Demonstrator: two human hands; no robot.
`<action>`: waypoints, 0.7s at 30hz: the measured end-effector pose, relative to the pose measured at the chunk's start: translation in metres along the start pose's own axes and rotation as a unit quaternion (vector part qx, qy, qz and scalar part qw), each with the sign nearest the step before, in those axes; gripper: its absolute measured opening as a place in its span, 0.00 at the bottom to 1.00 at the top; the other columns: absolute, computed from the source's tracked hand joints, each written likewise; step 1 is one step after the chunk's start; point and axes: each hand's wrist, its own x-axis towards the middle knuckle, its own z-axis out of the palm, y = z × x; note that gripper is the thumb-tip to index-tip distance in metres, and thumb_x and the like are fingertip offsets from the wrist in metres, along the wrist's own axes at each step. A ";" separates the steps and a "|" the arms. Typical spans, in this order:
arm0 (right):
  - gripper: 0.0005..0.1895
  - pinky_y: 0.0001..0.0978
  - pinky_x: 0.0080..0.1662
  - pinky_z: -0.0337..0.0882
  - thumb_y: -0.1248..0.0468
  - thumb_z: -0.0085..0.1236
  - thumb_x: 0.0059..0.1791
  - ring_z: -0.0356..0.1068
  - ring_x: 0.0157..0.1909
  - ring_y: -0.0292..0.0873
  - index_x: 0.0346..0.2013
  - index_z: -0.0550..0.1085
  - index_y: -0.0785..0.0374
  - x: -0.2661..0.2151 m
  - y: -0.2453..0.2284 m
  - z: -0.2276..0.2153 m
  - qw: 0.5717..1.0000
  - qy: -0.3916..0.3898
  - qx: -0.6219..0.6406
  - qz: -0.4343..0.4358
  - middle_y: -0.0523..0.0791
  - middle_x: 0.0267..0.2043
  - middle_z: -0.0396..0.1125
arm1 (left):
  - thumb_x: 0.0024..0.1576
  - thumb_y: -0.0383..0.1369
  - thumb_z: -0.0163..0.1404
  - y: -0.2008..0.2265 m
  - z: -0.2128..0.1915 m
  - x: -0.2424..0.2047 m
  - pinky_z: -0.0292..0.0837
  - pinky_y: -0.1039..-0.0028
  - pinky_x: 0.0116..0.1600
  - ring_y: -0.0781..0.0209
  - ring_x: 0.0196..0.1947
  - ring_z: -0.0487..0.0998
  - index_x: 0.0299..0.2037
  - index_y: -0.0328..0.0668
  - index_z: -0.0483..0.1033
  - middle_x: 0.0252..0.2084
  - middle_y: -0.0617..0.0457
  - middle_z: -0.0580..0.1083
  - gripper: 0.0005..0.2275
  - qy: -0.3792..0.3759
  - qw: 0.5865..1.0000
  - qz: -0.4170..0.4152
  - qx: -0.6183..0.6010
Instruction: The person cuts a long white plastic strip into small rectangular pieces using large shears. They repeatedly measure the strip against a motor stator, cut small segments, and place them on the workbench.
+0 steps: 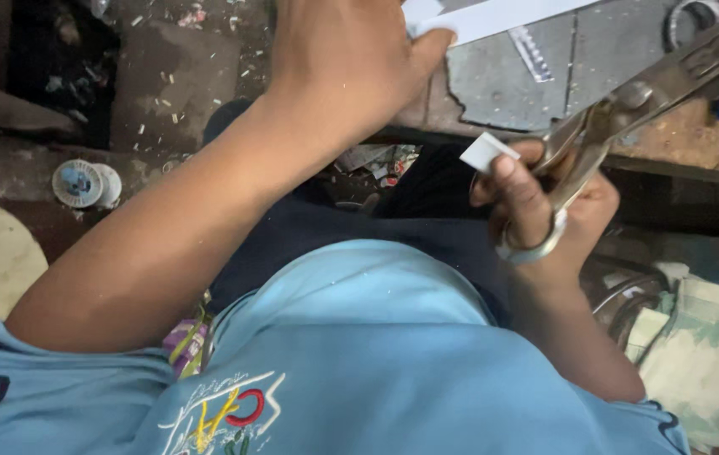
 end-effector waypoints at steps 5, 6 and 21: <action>0.08 0.22 0.36 0.71 0.68 0.64 0.57 0.72 0.31 0.35 0.43 0.75 0.71 -0.008 0.009 -0.010 0.995 -0.007 -0.093 -0.027 0.47 0.31 0.73 | 0.47 0.40 0.64 -0.014 0.028 0.012 0.75 0.56 0.37 0.45 0.29 0.81 0.37 0.46 0.84 0.29 0.44 0.79 0.12 -0.185 0.977 -0.101 -0.032; 0.08 0.22 0.36 0.70 0.67 0.65 0.57 0.72 0.31 0.35 0.42 0.76 0.72 -0.008 0.011 -0.009 0.995 -0.012 -0.091 -0.030 0.47 0.31 0.73 | 0.45 0.39 0.63 -0.012 0.024 0.020 0.75 0.56 0.36 0.46 0.30 0.81 0.37 0.47 0.84 0.30 0.44 0.79 0.12 -0.209 0.969 -0.115 -0.061; 0.11 0.22 0.36 0.73 0.65 0.68 0.56 0.73 0.31 0.34 0.42 0.76 0.71 0.027 -0.012 0.022 0.987 -0.052 -0.105 -0.108 0.47 0.32 0.73 | 0.59 0.25 0.62 0.043 -0.041 -0.053 0.76 0.83 0.37 0.73 0.32 0.79 0.46 0.32 0.83 0.36 0.53 0.82 0.08 -0.062 0.771 -0.355 -0.525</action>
